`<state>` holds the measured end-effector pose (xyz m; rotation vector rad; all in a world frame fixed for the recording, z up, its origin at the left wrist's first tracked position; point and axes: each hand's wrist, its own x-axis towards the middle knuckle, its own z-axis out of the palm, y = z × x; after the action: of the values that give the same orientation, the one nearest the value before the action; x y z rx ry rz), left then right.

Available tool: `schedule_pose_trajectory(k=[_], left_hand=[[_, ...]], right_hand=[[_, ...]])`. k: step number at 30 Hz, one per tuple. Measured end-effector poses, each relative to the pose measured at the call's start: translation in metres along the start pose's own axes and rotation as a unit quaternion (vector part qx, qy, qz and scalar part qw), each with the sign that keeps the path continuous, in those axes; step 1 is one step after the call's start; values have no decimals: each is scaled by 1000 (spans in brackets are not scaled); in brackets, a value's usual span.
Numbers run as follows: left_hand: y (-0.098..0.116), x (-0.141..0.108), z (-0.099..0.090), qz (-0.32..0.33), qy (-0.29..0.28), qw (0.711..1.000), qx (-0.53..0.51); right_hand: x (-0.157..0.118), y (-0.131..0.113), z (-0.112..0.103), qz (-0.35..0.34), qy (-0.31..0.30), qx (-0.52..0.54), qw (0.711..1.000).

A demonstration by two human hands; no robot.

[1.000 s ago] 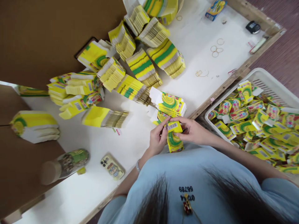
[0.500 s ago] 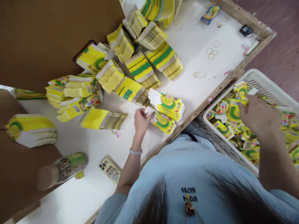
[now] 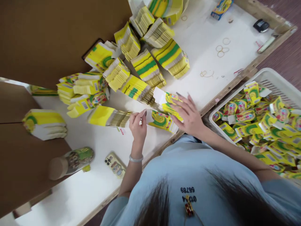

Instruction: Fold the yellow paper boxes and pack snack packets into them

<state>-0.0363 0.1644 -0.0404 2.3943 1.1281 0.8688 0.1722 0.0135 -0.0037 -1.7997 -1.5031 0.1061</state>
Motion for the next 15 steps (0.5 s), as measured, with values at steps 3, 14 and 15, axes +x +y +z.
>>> schedule_pose_trajectory(k=[3, 14, 15], left_hand=[[-5, 3, 7, -3, -6, 1000, -12], [51, 10, -13, -52, -8, 981, -187], [57, 7, -15, -63, -5, 976, -207]], right_hand=[[1, -6, 14, 9, -25, 64, 998], [6, -6, 42, -12, -36, 56, 998], [7, -8, 43, -6, -40, 66, 997]])
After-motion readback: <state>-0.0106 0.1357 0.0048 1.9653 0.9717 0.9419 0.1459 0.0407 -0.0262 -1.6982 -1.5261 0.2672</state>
